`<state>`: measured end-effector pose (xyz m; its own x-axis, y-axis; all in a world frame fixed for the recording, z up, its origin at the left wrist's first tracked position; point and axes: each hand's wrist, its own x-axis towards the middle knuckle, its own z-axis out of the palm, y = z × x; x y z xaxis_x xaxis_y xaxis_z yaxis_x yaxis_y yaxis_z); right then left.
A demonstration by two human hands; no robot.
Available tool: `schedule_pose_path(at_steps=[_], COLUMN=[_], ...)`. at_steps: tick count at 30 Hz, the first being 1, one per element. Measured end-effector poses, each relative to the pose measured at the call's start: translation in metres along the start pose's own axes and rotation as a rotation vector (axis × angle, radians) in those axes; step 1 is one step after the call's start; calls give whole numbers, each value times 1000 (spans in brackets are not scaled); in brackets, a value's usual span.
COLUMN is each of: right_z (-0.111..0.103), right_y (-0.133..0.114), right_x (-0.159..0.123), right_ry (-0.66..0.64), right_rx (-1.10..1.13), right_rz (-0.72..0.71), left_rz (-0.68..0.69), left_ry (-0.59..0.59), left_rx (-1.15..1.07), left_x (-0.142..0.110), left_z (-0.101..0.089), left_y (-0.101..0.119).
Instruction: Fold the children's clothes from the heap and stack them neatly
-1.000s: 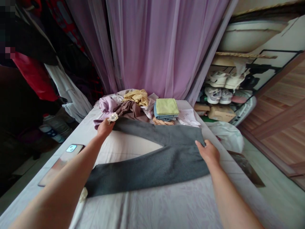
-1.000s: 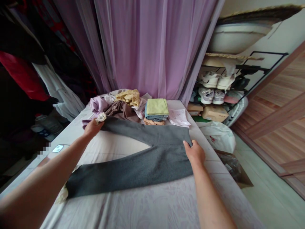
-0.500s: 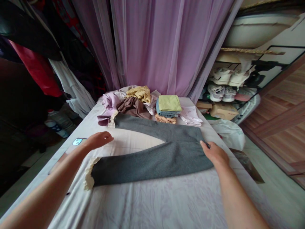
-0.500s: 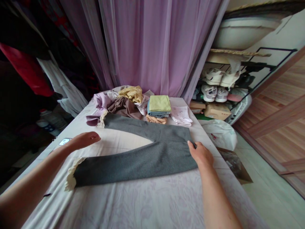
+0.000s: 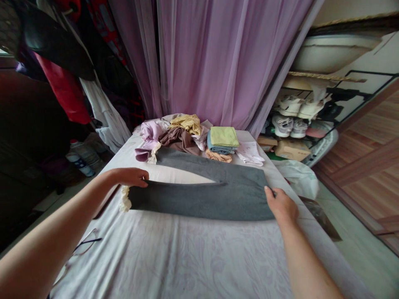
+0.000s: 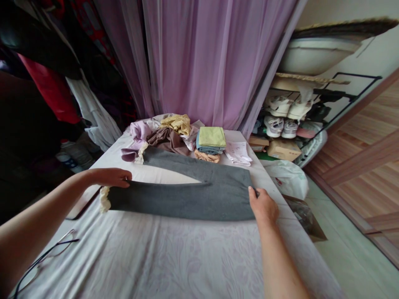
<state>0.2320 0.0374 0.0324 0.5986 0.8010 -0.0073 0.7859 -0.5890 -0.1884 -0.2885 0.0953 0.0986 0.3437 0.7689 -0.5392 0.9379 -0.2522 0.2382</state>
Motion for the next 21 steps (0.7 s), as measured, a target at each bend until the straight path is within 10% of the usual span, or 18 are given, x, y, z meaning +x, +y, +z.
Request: schedule_pose_path(at_steps=[9, 14, 21], right_z=[5, 7, 20], right_y=[2, 5, -34], right_x=[-7, -2, -26], right_ry=[-6, 52, 360], right_rx=[18, -13, 198], right_rz=[16, -29, -727], left_rz=[-177, 313, 501], left_ry=[225, 486, 525], left_rx=[229, 68, 25], left_x=[16, 23, 42], left_z=[23, 65, 116], left_y=[10, 83, 141])
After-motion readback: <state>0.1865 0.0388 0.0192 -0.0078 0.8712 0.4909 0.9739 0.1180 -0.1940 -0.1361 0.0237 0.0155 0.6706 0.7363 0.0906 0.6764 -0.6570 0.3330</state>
